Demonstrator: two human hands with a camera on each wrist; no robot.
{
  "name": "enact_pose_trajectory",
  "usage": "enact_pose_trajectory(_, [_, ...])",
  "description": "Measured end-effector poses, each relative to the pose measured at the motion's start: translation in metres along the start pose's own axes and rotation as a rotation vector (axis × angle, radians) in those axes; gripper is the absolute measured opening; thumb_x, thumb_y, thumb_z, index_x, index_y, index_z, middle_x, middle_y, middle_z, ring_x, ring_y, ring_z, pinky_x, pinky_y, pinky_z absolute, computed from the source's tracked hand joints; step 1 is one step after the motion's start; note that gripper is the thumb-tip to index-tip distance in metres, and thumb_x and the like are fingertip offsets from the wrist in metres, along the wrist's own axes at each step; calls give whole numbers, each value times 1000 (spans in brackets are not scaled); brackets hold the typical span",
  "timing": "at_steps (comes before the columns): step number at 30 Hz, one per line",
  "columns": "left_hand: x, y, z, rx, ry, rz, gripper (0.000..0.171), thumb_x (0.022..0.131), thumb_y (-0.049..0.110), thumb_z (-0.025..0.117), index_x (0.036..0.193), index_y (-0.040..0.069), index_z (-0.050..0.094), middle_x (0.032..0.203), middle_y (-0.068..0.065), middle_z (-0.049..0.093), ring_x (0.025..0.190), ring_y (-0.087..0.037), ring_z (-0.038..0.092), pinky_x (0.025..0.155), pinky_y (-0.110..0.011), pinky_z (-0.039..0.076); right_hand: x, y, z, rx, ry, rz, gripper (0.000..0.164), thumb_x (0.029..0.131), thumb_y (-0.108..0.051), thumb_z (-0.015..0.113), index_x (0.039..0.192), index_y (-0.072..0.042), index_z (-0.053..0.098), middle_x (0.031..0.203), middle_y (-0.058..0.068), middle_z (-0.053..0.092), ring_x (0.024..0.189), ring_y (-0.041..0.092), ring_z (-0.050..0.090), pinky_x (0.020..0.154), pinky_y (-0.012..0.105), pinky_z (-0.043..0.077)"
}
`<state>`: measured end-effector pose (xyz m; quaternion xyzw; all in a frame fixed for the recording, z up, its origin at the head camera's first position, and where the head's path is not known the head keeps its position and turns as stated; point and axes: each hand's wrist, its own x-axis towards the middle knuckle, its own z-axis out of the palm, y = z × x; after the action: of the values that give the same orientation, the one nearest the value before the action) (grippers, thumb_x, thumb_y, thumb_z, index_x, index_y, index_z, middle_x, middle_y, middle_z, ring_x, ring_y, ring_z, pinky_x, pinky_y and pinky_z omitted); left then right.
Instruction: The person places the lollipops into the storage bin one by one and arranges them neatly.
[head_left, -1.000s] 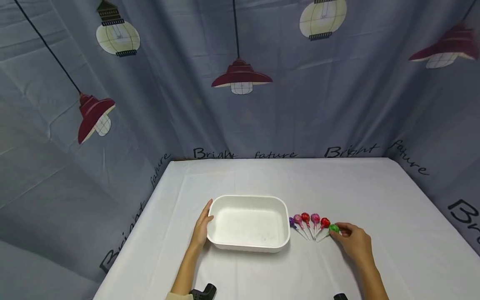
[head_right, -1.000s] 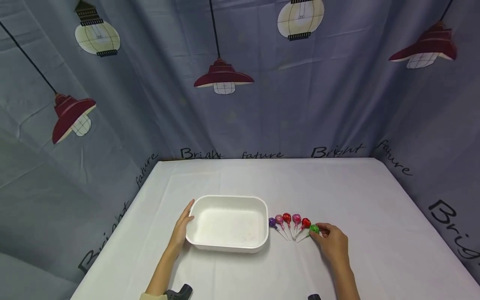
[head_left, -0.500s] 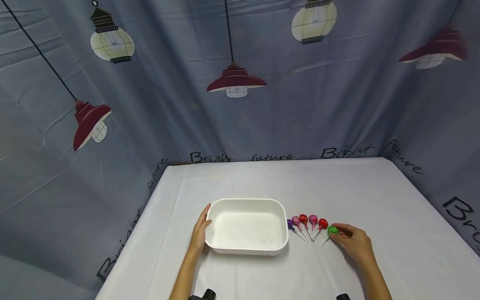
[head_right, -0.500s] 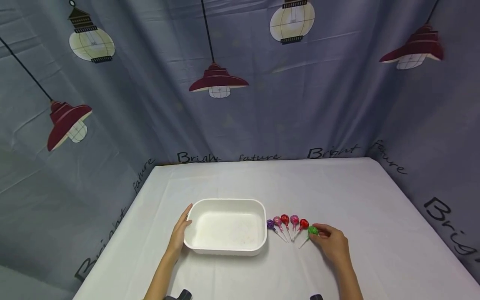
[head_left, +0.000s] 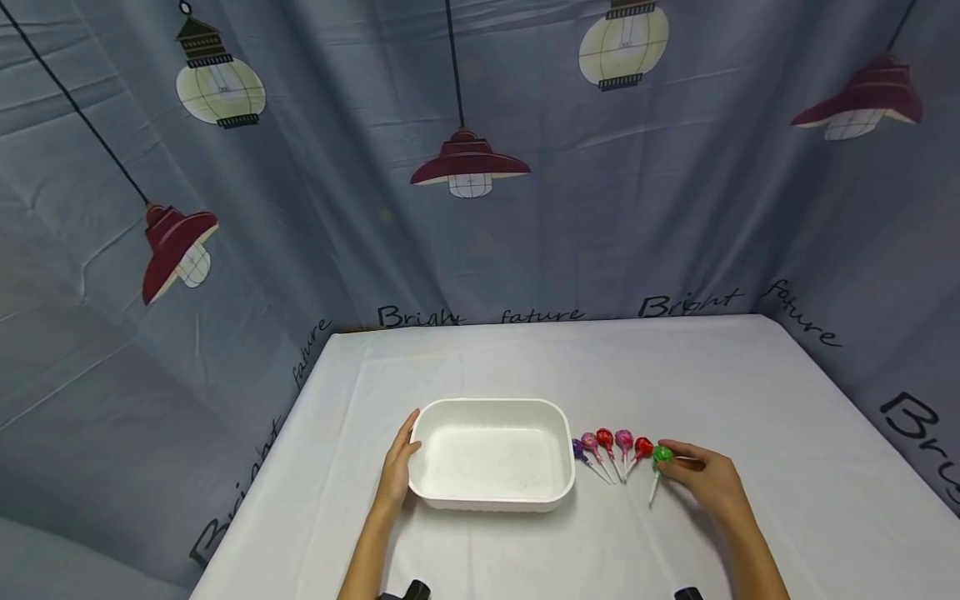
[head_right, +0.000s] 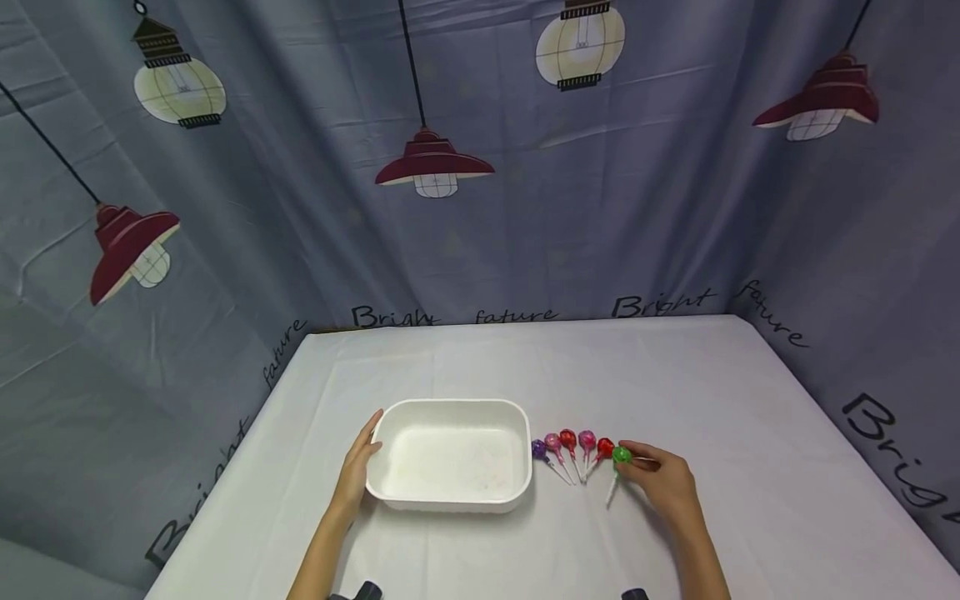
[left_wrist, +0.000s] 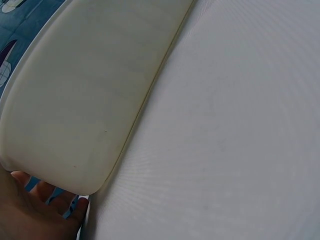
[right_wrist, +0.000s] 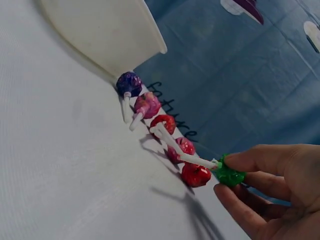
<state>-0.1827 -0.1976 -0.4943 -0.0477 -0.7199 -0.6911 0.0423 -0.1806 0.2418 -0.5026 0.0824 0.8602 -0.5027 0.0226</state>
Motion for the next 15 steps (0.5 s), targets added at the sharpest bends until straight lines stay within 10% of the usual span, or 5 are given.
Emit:
enact_pose_trajectory(6, [5,-16,-2,-18,-3,31,50,95,-1,29,145,2,24,152,-17,11,139,-29,7,111,-43,8,3,-18,2,14,12,-82,50,83,-31,68,125,-6,58,115,15,61,91,6,57,76,25,45])
enact_pose_trajectory(15, [9,-26,-5,-7,8,17,50,95,1,29,145,3,24,152,-14,12,139,-27,7,112,-39,9,80,23,49,72,83,-216,48,75,-54,68,118,-34,62,118,-4,58,100,17,58,72,30,53])
